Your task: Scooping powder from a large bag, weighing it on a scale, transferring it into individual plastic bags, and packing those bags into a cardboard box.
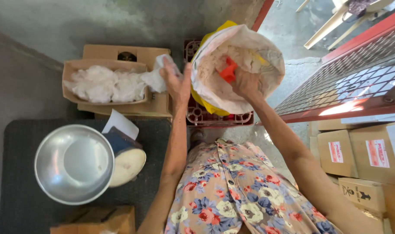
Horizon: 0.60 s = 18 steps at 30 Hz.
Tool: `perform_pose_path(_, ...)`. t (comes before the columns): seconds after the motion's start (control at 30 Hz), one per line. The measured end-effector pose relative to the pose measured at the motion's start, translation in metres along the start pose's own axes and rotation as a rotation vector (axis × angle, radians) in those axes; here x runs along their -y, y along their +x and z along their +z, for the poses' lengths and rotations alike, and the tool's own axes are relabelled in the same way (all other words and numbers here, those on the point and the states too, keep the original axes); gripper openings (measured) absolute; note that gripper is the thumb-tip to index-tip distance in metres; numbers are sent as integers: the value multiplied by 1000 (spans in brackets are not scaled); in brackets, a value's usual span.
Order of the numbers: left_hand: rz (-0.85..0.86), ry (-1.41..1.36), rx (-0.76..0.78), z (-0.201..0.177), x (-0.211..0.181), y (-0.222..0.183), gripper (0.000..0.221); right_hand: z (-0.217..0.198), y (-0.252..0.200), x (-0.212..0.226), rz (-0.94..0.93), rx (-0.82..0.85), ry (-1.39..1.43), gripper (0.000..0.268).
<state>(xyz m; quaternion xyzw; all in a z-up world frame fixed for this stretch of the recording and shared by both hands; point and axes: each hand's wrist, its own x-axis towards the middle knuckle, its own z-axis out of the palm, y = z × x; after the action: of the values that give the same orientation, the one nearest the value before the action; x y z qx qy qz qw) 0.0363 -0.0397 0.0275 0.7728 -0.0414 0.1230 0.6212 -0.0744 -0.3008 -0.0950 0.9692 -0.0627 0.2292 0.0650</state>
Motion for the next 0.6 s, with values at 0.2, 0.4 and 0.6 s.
perform_pose_path(0.2,257,191,392,41,19,33,107,-26,33,-4,361,292,304,28)
perform_pose_path(0.4,236,301,529,60,-1,55,84,-50,54,-18,443,310,129,11)
perform_pose_path(0.6,397,221,528,70,8,60,47,-19,80,-14,270,263,67,16)
